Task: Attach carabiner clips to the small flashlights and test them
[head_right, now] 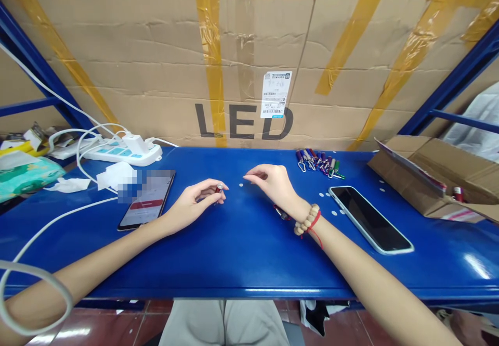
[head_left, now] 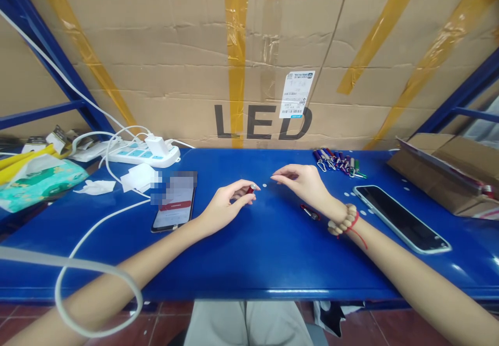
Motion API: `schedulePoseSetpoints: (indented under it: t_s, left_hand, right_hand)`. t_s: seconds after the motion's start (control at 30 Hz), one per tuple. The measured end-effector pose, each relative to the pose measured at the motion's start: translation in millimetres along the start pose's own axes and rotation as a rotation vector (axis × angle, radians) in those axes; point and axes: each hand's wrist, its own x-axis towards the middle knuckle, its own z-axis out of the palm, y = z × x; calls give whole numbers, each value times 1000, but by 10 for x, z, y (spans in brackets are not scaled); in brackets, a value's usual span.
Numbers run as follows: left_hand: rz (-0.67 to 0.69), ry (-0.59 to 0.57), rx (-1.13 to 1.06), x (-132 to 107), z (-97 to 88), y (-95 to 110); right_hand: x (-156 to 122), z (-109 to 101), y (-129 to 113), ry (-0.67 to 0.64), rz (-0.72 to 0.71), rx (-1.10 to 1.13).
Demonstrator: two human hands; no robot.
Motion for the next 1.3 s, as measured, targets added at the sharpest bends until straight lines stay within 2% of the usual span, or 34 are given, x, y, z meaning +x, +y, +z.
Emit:
schedulePoseSetpoints:
  t_s: [0.07, 0.17, 0.23, 0.33, 0.43, 0.5, 0.67, 0.77, 0.83, 0.93, 1.07, 1.17, 1.3]
  left_hand:
    - [-26, -17, 1, -1, 14, -11]
    - [-22, -26, -18, -6, 29, -40]
    - [-10, -35, -23, -12, 35, -56]
    - [-12, -48, -11, -18, 41, -67]
    - [-22, -61, -2, -17, 47, -66]
    - [-23, -63, -3, -12, 48, -55]
    - [-12, -26, 28, 4, 6, -29]
    - [15, -29, 104, 17, -35, -45]
    - [44, -45, 190, 28, -60, -67]
    - [105, -89, 343, 44, -98, -112]
    - [169, -183, 516, 61, -141, -169]
    - [186, -258, 564, 69, -149, -186]
    - [183, -281, 616, 83, -135, -198]
  right_hand:
    - [-55, 26, -178, 73, -90, 100]
    - [-130, 63, -345, 74, -293, 174]
    - [-160, 89, -369, 42, -400, 189]
    - [-179, 136, -343, -7, -443, 208]
    - [-160, 132, -334, -69, -411, 216]
    - [-114, 48, -336, -109, -328, 180]
    - [12, -411, -169, -100, 112, -118]
    - [-58, -610, 25, -251, 284, -336]
    - [-174, -640, 123, -377, 353, -333]
    - [-368, -588, 187, -458, 331, -199]
    - [-488, -496, 168, -454, 261, -19]
    - [-414, -441, 107, -444, 252, -4]
    - [-172, -344, -45, -357, 213, 42]
